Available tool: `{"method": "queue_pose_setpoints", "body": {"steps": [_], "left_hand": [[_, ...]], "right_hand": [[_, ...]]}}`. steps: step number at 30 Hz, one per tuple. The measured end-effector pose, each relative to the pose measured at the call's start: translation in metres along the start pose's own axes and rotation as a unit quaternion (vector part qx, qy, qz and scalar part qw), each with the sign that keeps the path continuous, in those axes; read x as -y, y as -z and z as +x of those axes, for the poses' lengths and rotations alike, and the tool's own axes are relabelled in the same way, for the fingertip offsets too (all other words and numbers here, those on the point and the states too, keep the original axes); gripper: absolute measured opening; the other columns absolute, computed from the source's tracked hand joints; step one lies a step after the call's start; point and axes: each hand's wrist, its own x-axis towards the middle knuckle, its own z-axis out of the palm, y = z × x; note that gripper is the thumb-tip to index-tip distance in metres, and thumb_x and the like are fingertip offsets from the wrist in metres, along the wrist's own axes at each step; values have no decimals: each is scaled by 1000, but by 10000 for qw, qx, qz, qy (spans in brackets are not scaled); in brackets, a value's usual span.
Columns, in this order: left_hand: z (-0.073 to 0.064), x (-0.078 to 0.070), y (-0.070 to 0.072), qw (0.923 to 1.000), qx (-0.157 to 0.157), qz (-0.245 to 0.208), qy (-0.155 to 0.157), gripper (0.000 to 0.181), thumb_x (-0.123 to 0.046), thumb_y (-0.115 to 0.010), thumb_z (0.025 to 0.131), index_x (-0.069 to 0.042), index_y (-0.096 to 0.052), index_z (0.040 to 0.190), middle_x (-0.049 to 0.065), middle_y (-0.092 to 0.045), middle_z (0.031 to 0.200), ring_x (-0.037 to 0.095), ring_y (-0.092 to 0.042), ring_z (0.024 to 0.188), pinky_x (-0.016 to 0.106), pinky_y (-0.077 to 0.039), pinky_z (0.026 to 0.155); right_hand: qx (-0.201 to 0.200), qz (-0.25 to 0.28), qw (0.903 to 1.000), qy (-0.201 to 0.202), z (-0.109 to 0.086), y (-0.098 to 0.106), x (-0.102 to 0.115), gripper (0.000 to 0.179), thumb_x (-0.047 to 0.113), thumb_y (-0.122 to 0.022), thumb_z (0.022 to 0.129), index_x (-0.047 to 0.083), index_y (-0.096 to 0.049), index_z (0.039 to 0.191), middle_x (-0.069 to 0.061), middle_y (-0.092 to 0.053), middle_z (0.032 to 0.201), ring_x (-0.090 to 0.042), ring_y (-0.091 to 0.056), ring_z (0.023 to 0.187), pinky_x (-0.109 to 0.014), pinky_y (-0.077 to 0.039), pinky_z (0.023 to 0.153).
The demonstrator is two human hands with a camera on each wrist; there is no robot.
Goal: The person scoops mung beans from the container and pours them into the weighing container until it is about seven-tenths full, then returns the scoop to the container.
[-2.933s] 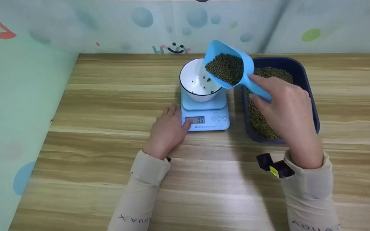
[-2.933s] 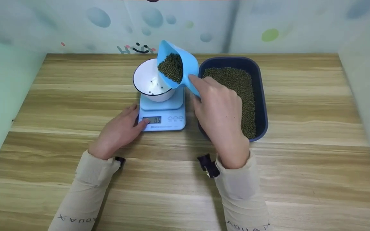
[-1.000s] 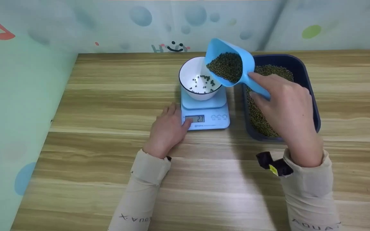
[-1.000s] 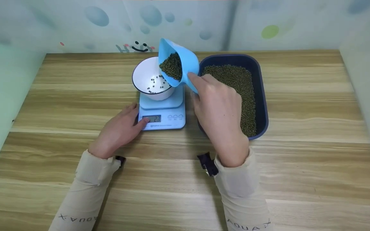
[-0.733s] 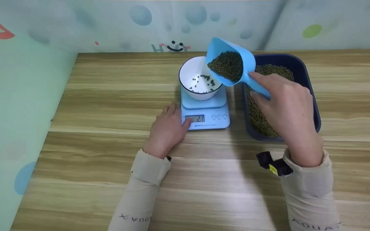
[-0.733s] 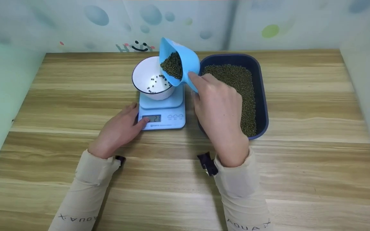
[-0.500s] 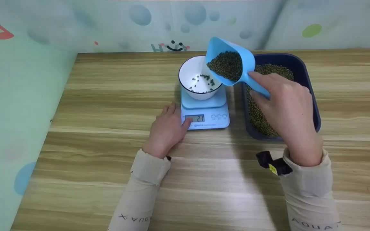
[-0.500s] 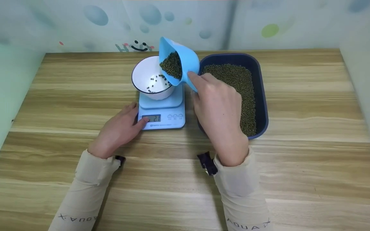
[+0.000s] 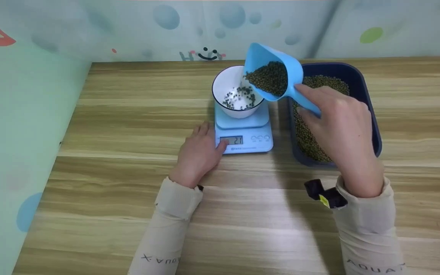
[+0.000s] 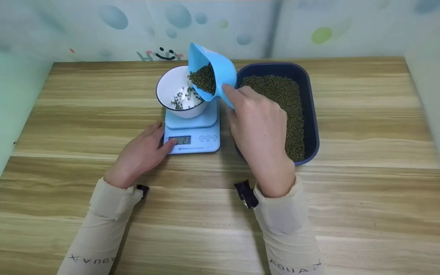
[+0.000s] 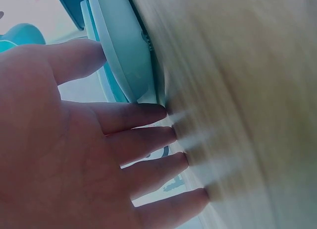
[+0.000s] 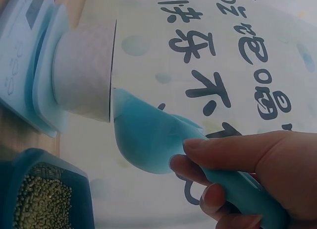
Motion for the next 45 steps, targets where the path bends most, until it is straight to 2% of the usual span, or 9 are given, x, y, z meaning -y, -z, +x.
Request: {"method": "queue_pose_setpoints", "body": {"steps": [9, 17, 23, 37, 45], "left_hand": [[0, 1, 0, 10000, 45, -27, 45, 66, -47, -38, 92, -3, -27, 139, 16, -22, 144, 29, -16, 132, 45, -21, 103], [-1, 1, -2, 9998, -190, 54, -83, 64, -46, -40, 91, -2, -32, 137, 17, -27, 142, 29, -22, 130, 44, -26, 101], [0, -1, -1, 10000, -15, 67, 31, 66, -48, -37, 91, -3, -28, 139, 16, -23, 144, 29, -18, 132, 44, -21, 104], [-2, 0, 2, 9999, 118, 17, 76, 66, -49, -35, 92, -5, -26, 140, 15, -19, 145, 30, -15, 133, 45, -20, 104], [-3, 0, 0, 9999, -70, 103, -62, 63, -46, -36, 92, -4, -30, 139, 15, -24, 144, 29, -19, 132, 46, -24, 102]], "right_hand": [[-22, 19, 10000, 29, 1, 0, 0, 32, 9, -64, 81, 19, -65, 112, -7, -66, 88, -19, -51, 58, -32, -35, 49], [-72, -27, 10000, 52, 0, 0, 0, 34, 9, -67, 79, 19, -66, 111, -6, -67, 90, -21, -57, 64, -36, -38, 48], [-64, 2, 10000, 59, -1, 1, 0, 34, 9, -67, 79, 20, -65, 111, -6, -67, 91, -20, -57, 64, -36, -39, 49], [-17, -56, 10000, 37, 0, 0, 6, 36, 9, -69, 78, 20, -65, 112, -5, -66, 90, -19, -56, 63, -34, -39, 48], [-115, -57, 9999, 109, -1, 0, 4, 36, 8, -68, 78, 20, -65, 112, -5, -67, 93, -22, -59, 65, -36, -38, 47]]}}
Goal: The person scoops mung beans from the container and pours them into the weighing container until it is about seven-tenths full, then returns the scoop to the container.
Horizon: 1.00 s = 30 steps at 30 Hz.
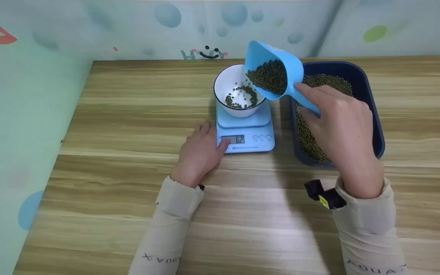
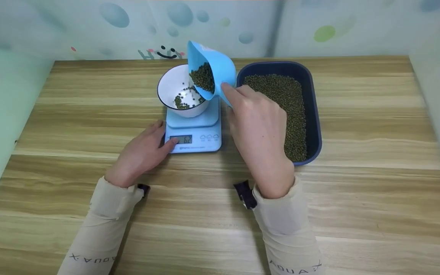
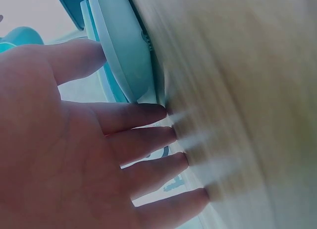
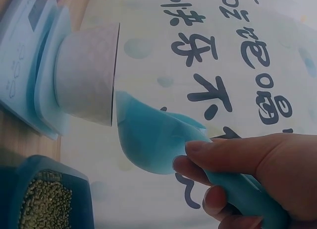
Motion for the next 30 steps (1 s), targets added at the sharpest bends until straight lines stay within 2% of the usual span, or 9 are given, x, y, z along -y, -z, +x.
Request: {"method": "queue_pose_setpoints", "body": {"steps": [2, 24, 30], "left_hand": [[0, 0, 0, 10000, -51, 9, -29, 62, -46, -36, 92, -4, -31, 138, 14, -25, 144, 28, -19, 132, 47, -25, 101], [-1, 0, 1, 9998, 159, -30, 69, 66, -48, -35, 92, -4, -26, 140, 13, -19, 146, 29, -15, 133, 45, -20, 104], [1, 1, 0, 9999, 85, -61, 46, 66, -48, -36, 92, -3, -28, 139, 15, -20, 145, 29, -16, 132, 46, -22, 102]], "right_hand": [[-52, 4, 10000, 38, 0, 0, 0, 36, 7, -68, 78, 20, -65, 111, -4, -67, 93, -22, -59, 65, -36, -38, 47], [-21, 6, 10000, 14, 0, -2, 1, 36, 8, -69, 77, 19, -66, 111, -5, -67, 91, -21, -57, 63, -34, -37, 47], [-39, -27, 10000, 43, 0, -3, 1, 36, 9, -69, 77, 21, -66, 111, -3, -67, 93, -21, -60, 66, -36, -39, 48]]}}
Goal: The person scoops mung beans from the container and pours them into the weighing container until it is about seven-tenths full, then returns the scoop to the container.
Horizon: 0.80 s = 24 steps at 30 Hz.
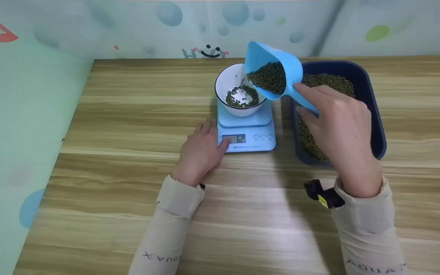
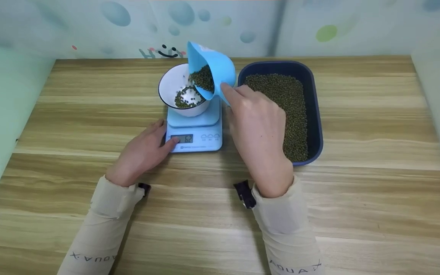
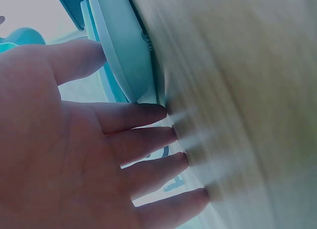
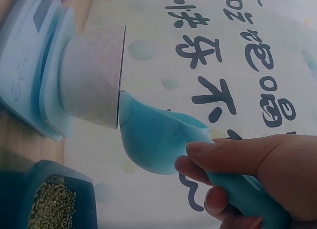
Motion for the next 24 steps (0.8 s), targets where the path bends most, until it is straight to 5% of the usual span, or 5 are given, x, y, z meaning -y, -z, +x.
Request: {"method": "queue_pose_setpoints", "body": {"steps": [24], "left_hand": [[0, -1, 2, 9999, 136, 8, 49, 67, -49, -33, 92, -3, -25, 140, 15, -17, 146, 31, -13, 133, 46, -19, 104]], "right_hand": [[-77, -95, 9999, -8, 2, -2, 2, 38, 6, -70, 76, 20, -66, 111, -4, -67, 90, -20, -56, 63, -36, -39, 47]]}}
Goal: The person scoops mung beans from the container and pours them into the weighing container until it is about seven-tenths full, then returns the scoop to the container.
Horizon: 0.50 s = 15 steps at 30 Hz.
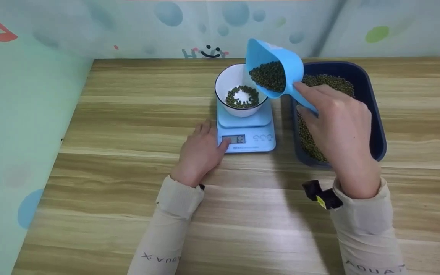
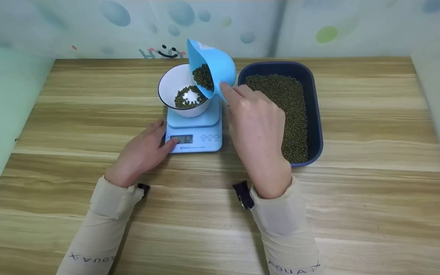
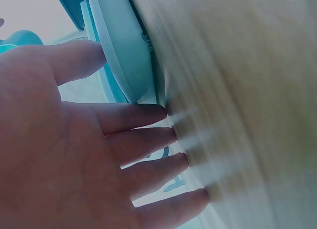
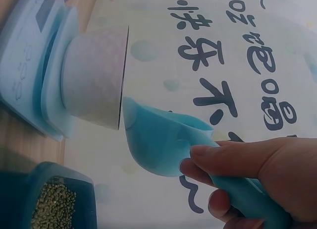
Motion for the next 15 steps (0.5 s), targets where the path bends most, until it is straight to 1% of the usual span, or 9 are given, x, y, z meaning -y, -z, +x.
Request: {"method": "queue_pose_setpoints", "body": {"steps": [8, 15], "left_hand": [[0, 0, -2, 9997, -210, 87, -87, 64, -47, -36, 92, -3, -30, 138, 16, -23, 144, 30, -19, 132, 46, -24, 102], [0, 1, -2, 9999, -155, 18, -62, 66, -47, -36, 92, -3, -27, 139, 16, -20, 145, 30, -17, 132, 45, -21, 103]], "right_hand": [[-124, -24, 9999, 108, 0, 0, 2, 37, 6, -71, 75, 19, -66, 110, -2, -67, 89, -23, -60, 69, -38, -40, 48], [-67, -13, 9999, 113, 0, -4, 4, 37, 7, -70, 76, 18, -65, 111, -3, -67, 94, -24, -62, 75, -39, -43, 51]]}}
